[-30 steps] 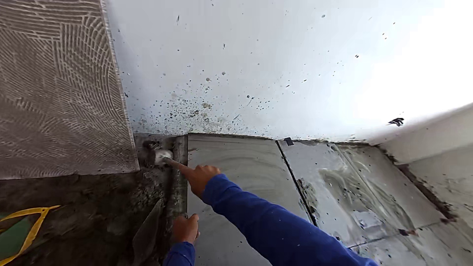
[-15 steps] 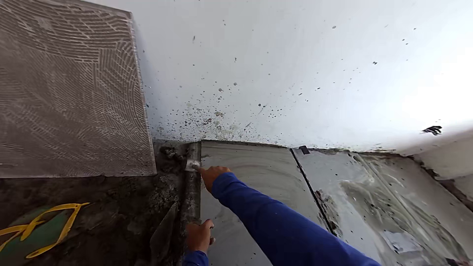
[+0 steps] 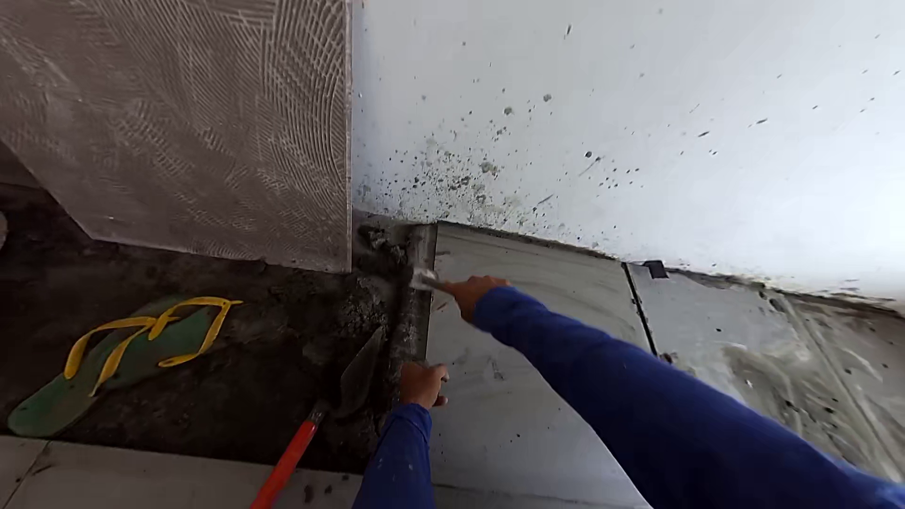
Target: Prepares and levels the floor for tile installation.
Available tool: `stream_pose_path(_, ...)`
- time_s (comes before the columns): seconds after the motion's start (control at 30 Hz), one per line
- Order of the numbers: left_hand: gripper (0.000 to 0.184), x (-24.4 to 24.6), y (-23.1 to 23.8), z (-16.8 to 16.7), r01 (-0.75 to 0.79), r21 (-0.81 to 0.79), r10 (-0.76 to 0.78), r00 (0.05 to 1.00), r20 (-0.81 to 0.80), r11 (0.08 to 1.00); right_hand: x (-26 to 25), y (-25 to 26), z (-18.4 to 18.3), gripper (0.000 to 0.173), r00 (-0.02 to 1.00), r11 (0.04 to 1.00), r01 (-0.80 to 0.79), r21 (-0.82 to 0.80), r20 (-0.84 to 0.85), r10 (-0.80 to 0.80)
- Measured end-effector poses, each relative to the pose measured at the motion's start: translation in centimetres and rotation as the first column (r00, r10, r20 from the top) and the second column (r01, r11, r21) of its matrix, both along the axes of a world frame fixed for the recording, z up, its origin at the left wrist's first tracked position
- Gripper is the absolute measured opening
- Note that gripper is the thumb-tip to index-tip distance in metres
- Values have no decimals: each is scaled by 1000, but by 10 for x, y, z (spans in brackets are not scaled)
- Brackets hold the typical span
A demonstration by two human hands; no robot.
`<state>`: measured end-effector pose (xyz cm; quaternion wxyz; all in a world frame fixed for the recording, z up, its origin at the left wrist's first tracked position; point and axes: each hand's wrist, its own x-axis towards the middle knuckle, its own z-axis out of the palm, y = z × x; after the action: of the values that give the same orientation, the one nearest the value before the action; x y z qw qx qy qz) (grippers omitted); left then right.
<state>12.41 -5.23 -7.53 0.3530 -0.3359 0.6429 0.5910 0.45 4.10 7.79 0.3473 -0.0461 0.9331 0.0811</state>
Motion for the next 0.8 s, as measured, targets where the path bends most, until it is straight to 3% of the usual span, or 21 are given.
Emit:
stream_pose_path(0.07,37,-9,-12,3,122,-14,-121,993,4,992,-7,-8,3,53,1000,998,-1,69,17,0)
stream_pose_path(0.23,45,-15,-23,-11,371,-162,-380,925,-24,914,-2,9,-2,65,1000,996,0,94,-13,2)
stream_pose_path(0.37,40,-26,-17,1,442,-142,-436,897,69,886,7,1,14,57,996,1000,-11,29,-93,13)
stream_pose_path(0.43,40,-23,-12,7,404,-133,-394,914,94,905,20,-3,16,61,993,1000,-22,-9,-114,20)
stream_pose_path(0.53,29,-5,-5,1,278,-146,-281,960,-3,949,27,10,0,72,995,998,-64,-1,-76,64)
stream_pose_path(0.67,29,2,1,-9,69,-51,-70,997,-25,996,7,-17,31,45,996,999,-38,34,-79,41)
stream_pose_path(0.8,28,4,6,-9,-1,-14,1,1000,-5,1000,21,1,25,70,991,994,-105,-28,-86,102)
